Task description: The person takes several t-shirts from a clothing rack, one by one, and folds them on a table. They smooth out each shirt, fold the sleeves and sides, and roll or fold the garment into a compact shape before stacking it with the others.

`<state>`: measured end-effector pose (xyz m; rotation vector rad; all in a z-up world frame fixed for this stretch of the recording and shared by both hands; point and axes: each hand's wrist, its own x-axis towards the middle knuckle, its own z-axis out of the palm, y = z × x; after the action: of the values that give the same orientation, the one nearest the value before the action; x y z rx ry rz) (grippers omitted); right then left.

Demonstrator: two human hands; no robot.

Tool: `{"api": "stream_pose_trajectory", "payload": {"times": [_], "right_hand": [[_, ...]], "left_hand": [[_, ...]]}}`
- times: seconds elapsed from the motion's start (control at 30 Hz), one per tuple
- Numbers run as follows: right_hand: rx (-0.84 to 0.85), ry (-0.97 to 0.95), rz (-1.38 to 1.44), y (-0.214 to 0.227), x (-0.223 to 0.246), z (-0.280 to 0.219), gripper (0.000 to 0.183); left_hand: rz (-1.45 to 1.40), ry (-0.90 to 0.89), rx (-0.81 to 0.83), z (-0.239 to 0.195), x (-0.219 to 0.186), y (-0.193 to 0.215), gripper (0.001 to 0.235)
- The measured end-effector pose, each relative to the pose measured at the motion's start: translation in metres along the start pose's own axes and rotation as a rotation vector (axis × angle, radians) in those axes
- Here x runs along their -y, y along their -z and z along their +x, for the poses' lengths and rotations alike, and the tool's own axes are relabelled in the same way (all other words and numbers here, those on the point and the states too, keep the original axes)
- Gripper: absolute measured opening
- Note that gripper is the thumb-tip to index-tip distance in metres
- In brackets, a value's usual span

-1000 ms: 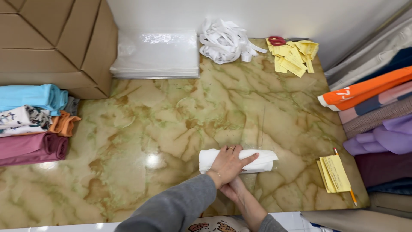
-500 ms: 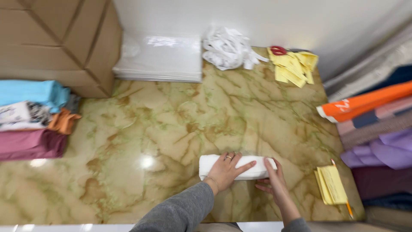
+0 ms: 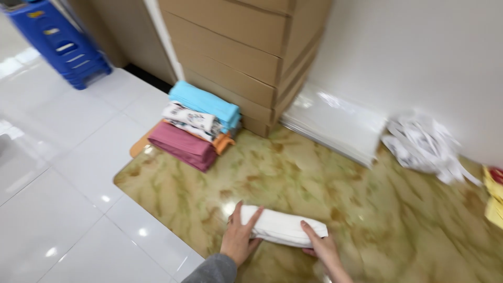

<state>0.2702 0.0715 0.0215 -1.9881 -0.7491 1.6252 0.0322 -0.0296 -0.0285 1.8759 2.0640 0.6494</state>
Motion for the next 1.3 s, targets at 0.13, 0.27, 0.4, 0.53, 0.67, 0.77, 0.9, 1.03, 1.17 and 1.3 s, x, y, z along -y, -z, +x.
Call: {"api": "stream_pose_trajectory", "payload": {"times": [0.13,0.27,0.4,0.53,0.67,0.77,0.9,1.03,1.17,1.3], "right_hand": [[0.132,-0.026,0.076,-0.068,0.017,-0.003,0.054],[-0.052,0.066,-0.063,-0.144,0.026,-0.011,0.077],[-0.119,0.243,0.098,-0.238,0.068,-0.071,0.055],[-0.030,0.066,0.257,-0.298,0.157,-0.104,0.051],[0.085,0.233,0.205,-0.322,0.242,-0.111,0.054],[0.066,0.368,0.223,-0.345,0.296,-0.103,0.050],[-0.008,0.224,0.112,-0.378,0.291,-0.006,0.069],[-0.053,0.215,0.268,-0.388,0.275,0.024,0.061],[-0.029,0.210,0.327,-0.370,0.268,0.016,0.059],[-0.034,0.299,0.381,-0.319,0.237,0.000,0.046]], "left_hand": [[-0.405,0.432,-0.018,-0.001,0.065,0.023,0.120],[-0.647,0.558,0.017,0.010,0.136,0.089,0.114],[-0.635,0.152,-0.310,0.045,0.226,0.148,0.083],[-0.721,0.467,-0.144,0.127,0.200,0.297,0.076],[-0.738,0.297,-0.155,0.215,0.195,0.369,0.075],[-0.754,0.335,-0.105,0.285,0.194,0.390,0.077],[-0.451,0.445,0.054,0.359,0.248,0.319,0.076],[-0.367,0.246,-0.112,0.379,0.276,0.268,0.071],[-0.284,0.264,-0.155,0.376,0.281,0.261,0.082],[-0.414,0.209,-0.335,0.358,0.272,0.266,0.098]]}}
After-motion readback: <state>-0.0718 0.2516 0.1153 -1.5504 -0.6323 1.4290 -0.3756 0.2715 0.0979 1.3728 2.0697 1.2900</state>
